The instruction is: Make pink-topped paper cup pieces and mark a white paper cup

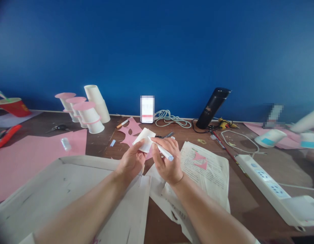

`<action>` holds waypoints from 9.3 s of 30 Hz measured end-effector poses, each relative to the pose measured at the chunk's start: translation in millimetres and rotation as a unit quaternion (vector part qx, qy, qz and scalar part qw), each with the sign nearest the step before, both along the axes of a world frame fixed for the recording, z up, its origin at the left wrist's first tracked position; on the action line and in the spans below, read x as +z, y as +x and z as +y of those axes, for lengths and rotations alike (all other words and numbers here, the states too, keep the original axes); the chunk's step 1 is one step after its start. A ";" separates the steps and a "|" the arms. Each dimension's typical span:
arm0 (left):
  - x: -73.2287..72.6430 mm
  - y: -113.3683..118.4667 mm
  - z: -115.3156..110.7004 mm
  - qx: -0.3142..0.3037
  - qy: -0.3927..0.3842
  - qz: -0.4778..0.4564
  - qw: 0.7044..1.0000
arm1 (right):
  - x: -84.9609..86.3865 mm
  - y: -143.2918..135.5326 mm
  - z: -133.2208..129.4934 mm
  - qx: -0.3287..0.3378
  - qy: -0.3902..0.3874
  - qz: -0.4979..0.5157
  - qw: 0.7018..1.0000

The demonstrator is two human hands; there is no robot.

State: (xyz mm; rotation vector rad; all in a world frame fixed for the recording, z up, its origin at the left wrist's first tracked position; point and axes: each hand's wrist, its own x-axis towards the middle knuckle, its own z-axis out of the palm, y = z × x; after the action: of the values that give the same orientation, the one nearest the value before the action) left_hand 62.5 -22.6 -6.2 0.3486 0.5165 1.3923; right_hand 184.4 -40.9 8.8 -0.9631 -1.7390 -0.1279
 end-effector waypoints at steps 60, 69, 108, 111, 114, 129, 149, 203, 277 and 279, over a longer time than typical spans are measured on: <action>-0.5 -1.5 1.8 -0.002 -0.026 -0.002 1.000 | -4.5 -1.6 2.5 -0.017 0.017 -0.025 0.999; -2.7 -2.0 5.9 0.012 -0.070 -0.020 0.997 | 0.3 0.7 -1.3 0.002 0.030 0.017 0.999; 8.2 -5.2 2.7 0.009 -0.111 -0.036 0.993 | -3.3 1.8 0.4 -0.007 -0.025 0.042 0.999; 6.4 -5.6 2.4 0.003 -0.104 -0.037 0.994 | -6.8 0.4 1.9 -0.015 -0.044 0.057 0.997; 4.0 -6.3 3.2 -0.008 -0.088 -0.029 0.996 | -10.3 -1.1 5.5 -0.022 -0.083 0.086 0.993; -16.6 -26.3 21.3 0.161 0.013 0.224 0.961 | -23.1 25.5 35.8 -0.092 -0.109 0.162 0.976; -15.4 -21.9 23.0 0.047 0.021 0.137 0.989 | -45.8 49.2 64.9 -0.236 -0.243 -0.046 0.940; -19.0 -20.5 27.9 0.010 0.002 0.127 0.992 | -24.5 44.4 61.2 0.294 -0.367 0.623 0.624; -12.7 -26.5 26.2 -0.012 -0.048 0.127 0.991 | -38.5 71.5 78.8 -0.311 -0.368 -0.080 0.873; -13.0 -26.6 26.5 -0.012 -0.047 0.126 0.991 | -40.8 72.3 80.6 -0.310 -0.369 -0.062 0.874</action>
State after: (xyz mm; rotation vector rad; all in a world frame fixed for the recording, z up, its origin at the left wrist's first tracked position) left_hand 35.8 3.9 -19.2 0.4551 0.7804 1.3030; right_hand 256.7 39.7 -31.9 -2.1063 -1.5372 0.0790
